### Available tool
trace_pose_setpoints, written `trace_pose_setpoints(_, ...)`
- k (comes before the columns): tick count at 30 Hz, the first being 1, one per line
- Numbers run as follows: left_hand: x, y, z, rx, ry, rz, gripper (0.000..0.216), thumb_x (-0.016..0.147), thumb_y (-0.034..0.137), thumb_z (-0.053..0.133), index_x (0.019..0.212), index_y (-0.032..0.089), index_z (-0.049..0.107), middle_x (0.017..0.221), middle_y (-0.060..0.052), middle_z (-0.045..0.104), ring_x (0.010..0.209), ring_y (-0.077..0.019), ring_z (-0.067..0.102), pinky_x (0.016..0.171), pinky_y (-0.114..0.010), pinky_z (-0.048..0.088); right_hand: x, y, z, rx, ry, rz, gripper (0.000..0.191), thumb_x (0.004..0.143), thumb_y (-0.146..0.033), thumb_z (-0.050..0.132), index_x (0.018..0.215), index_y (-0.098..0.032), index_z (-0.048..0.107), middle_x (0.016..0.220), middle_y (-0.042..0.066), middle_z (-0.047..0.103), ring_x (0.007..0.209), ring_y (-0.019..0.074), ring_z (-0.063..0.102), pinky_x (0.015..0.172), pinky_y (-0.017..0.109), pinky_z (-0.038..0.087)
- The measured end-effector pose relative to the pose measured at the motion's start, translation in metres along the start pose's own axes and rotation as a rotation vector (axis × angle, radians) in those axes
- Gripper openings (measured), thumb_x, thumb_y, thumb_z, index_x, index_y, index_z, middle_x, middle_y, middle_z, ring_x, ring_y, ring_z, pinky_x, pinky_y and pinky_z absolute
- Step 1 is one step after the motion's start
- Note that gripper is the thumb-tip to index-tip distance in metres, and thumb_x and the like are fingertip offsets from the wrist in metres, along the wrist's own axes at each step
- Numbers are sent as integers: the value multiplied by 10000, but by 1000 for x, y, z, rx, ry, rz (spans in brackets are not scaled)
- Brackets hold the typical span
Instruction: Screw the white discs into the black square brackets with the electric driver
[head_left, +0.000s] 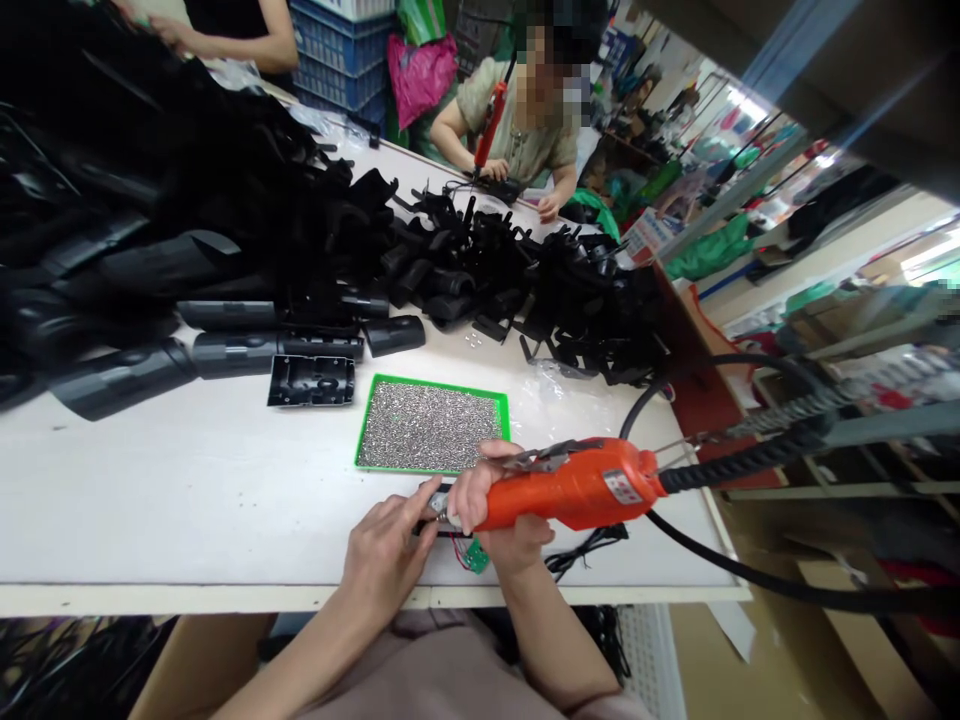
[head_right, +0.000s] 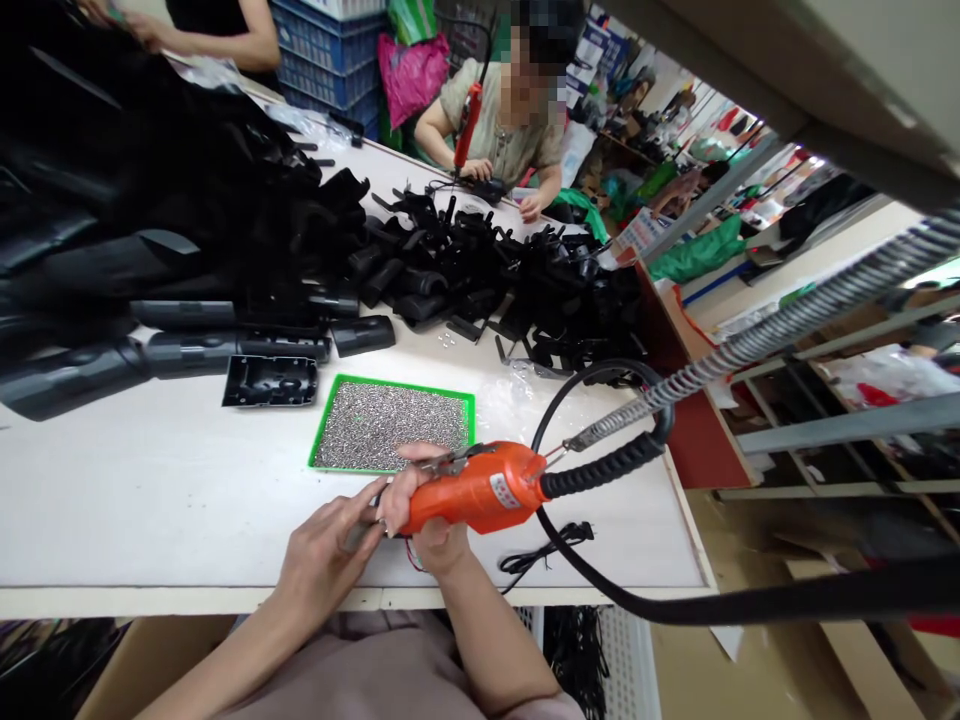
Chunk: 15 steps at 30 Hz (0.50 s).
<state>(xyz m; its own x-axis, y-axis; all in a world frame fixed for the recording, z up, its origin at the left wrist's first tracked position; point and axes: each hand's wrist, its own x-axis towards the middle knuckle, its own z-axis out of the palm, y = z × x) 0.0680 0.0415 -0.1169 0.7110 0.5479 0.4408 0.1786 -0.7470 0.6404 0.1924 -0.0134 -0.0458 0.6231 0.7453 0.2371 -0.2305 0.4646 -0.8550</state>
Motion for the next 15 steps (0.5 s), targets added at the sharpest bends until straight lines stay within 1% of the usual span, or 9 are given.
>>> trace_pose_setpoints(4,1,2,0,18,20,25,599,914,191,517,1456,295,287,801,0,704,709,-162,637,667,-272,506,0,-5,-3,69,-78,-42,564,698,-716,630,1046,-275,587,474,-84,458,332,108,377,482,312,502)
trace_pose_setpoints(7,1,4,1,21,23,43,595,928,204,505,1465,297,267,801,0,708,708,-158,640,676,-272,503,-1,-6,-5,103,-119,-63,551,722,-692,628,1084,-278,594,495,-79,462,355,110,402,484,299,497)
trace_pose_setpoints(11,-2,5,1,20,33,62,621,927,197,509,1475,306,238,788,2,711,714,-161,646,669,-272,493,-4,-5,-6,49,-101,-42,587,694,-734,615,1076,-290,573,477,-89,454,338,109,385,475,306,495)
trace_pose_setpoints(13,-1,1,-1,8,-5,74,626,928,216,510,1480,299,227,826,-10,715,755,-170,648,693,-282,493,-4,-8,-8,-1,-87,-25,607,673,-762,604,1057,-293,563,465,-91,457,328,112,379,465,313,490)
trace_pose_setpoints(15,7,-8,-5,21,-62,78,582,926,282,515,1460,273,285,923,-43,711,842,-195,640,753,-316,493,0,-16,-11,-31,-67,-42,610,667,-771,600,1041,-289,570,454,-88,458,324,117,383,445,305,473)
